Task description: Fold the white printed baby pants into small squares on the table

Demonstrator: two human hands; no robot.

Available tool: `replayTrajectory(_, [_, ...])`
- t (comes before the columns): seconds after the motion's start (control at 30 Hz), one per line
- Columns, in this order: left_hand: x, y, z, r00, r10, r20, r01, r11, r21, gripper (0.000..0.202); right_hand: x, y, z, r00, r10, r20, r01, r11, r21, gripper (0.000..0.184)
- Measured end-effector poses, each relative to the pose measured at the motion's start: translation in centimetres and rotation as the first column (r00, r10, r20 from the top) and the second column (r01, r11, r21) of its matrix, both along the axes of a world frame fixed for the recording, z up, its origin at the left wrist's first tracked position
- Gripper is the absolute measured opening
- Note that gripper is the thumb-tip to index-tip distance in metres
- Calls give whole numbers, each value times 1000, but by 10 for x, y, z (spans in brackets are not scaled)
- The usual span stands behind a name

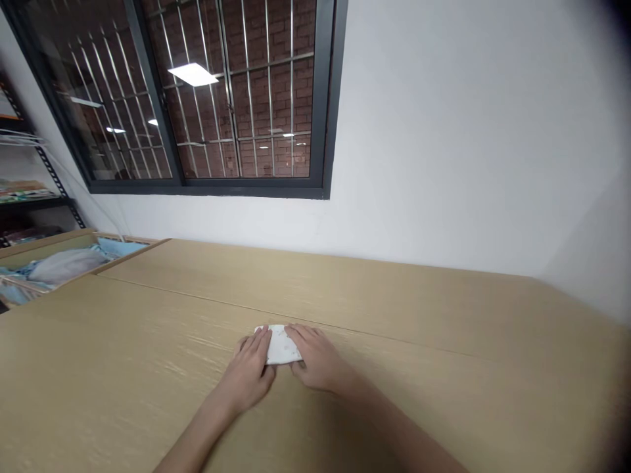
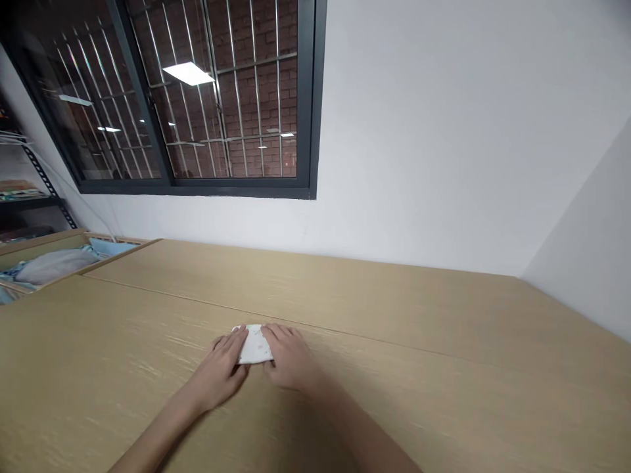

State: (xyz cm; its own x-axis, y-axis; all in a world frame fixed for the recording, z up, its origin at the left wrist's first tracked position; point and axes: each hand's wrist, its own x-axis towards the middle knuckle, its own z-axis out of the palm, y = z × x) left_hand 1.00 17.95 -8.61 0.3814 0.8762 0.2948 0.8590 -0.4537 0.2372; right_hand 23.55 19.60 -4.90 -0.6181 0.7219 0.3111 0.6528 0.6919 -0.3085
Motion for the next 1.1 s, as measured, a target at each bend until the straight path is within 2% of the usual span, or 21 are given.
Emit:
replayTrajectory(0.2, [0, 7, 4, 999, 6, 54, -10, 996, 89, 47, 7, 14, -7, 992, -33, -122, 26, 998, -57, 48])
replayTrajectory(0.33, [-1, 3, 16, 992, 22, 128, -39, 991, 128, 41, 7, 18, -4, 966, -60, -251, 31, 992, -119, 45])
replayTrajectory(0.4, [-1, -2, 25, 985, 40, 165, -63, 988, 138, 37, 6, 19, 2, 922, -95, -375, 19, 979, -201, 43])
replayTrajectory(0.47, [2, -7, 34, 967, 45, 251, -69, 994, 90, 32, 6, 21, 11, 841, -165, -515, -7, 949, -316, 40])
replayTrajectory(0.53, [7, -11, 40, 889, 65, 453, -41, 997, -63, 28, 5, 23, 20, 734, -277, -620, -41, 893, -448, 38])
replayTrajectory(0.6, [13, -16, 43, 748, 126, 652, 36, 973, -229, 37, 5, 24, 25, 636, -392, -664, -72, 827, -557, 40])
replayTrajectory(0.63, [16, -18, 44, 688, 159, 708, 71, 956, -284, 46, 4, 24, 26, 598, -444, -667, -79, 796, -601, 43])
replayTrajectory(0.7, [21, -23, 44, 647, 188, 739, 105, 938, -330, 59, 4, 24, 25, 537, -527, -659, -80, 746, -661, 47])
replayTrajectory(0.8, [24, -29, 43, 663, 205, 720, 121, 920, -373, 66, 4, 23, 22, 481, -621, -619, -51, 685, -727, 51])
replayTrajectory(0.9, [25, -35, 42, 730, 201, 654, 111, 909, -402, 64, 6, 24, 19, 459, -669, -585, -6, 657, -754, 48])
replayTrajectory(1.1, [30, -37, 36, 906, 150, 397, 21, 918, -396, 45, 12, 29, 5, 515, -614, -598, -8, 694, -720, 42])
